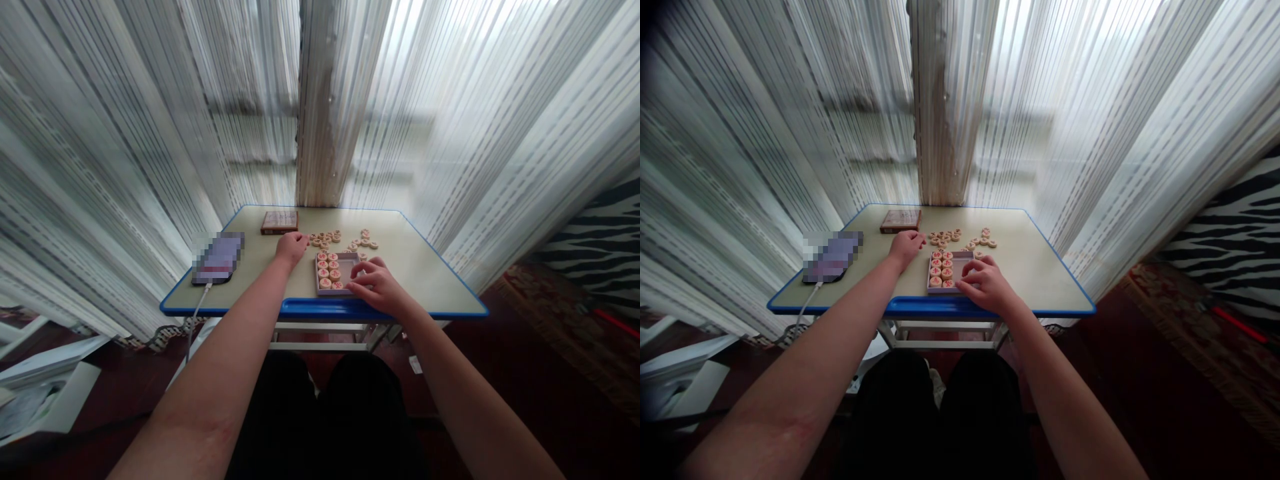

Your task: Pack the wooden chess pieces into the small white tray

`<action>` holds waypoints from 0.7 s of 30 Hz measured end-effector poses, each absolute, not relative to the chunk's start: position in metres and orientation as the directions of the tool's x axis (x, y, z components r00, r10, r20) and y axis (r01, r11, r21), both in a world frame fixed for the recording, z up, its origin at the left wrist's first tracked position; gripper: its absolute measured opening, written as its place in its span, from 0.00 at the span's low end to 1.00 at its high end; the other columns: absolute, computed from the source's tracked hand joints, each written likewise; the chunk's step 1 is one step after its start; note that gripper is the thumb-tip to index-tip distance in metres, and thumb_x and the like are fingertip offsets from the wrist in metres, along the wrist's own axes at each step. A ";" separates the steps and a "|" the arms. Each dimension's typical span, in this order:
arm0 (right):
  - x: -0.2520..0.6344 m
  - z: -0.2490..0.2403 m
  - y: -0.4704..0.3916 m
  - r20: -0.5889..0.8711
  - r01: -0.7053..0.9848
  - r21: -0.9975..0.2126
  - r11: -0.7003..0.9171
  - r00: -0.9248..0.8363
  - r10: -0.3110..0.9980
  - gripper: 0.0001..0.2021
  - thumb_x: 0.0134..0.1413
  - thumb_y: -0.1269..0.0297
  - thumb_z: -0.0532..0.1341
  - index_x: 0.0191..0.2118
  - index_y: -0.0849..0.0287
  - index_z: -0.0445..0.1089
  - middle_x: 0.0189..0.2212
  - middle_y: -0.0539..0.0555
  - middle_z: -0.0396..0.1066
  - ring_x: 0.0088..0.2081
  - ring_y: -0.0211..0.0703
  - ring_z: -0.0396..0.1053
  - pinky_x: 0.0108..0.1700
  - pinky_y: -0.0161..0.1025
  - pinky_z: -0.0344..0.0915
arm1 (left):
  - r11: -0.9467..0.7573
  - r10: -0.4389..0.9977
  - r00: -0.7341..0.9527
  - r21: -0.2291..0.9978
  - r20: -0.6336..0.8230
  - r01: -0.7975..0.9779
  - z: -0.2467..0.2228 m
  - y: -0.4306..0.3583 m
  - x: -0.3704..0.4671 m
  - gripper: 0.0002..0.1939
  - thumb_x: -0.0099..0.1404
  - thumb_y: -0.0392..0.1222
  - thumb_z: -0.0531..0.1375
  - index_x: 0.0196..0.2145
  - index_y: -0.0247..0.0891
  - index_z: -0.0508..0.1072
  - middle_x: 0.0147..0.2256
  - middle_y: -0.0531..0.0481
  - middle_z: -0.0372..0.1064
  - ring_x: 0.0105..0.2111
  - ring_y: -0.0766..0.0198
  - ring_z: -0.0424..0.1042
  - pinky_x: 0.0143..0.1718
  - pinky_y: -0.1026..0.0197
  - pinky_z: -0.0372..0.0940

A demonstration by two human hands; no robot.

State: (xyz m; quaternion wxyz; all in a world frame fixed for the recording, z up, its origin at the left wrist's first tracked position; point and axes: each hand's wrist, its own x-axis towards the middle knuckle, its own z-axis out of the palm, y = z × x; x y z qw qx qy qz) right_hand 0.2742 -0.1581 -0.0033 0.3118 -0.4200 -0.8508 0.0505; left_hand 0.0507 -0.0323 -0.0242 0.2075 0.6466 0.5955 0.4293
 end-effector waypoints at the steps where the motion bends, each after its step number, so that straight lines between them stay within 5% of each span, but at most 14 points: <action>1: 0.275 -0.003 -0.158 0.510 0.685 -0.362 0.633 -0.423 0.749 0.12 0.55 0.57 0.58 0.29 0.53 0.78 0.34 0.55 0.72 0.38 0.46 0.59 0.45 0.47 0.58 | -0.207 0.947 -0.077 0.777 0.311 0.594 -0.024 -0.032 0.051 0.16 0.57 0.48 0.53 0.21 0.35 0.73 0.19 0.51 0.67 0.22 0.65 0.63 0.25 0.63 0.54; 7: 0.272 -0.001 -0.160 0.458 0.663 -0.331 0.672 -0.510 0.729 0.13 0.57 0.59 0.55 0.38 0.52 0.77 0.34 0.54 0.73 0.36 0.44 0.61 0.45 0.46 0.58 | -0.203 0.948 -0.074 0.771 0.308 0.603 -0.024 -0.032 0.051 0.17 0.57 0.48 0.52 0.21 0.35 0.73 0.19 0.50 0.67 0.23 0.65 0.64 0.26 0.63 0.55; 21: 0.267 0.002 -0.168 0.532 0.623 -0.190 0.759 -0.584 0.613 0.09 0.53 0.64 0.58 0.37 0.55 0.75 0.35 0.54 0.72 0.38 0.45 0.62 0.47 0.46 0.60 | -0.197 0.954 -0.061 0.770 0.292 0.607 -0.019 -0.035 0.052 0.16 0.58 0.47 0.53 0.22 0.34 0.73 0.20 0.50 0.68 0.23 0.66 0.64 0.26 0.63 0.55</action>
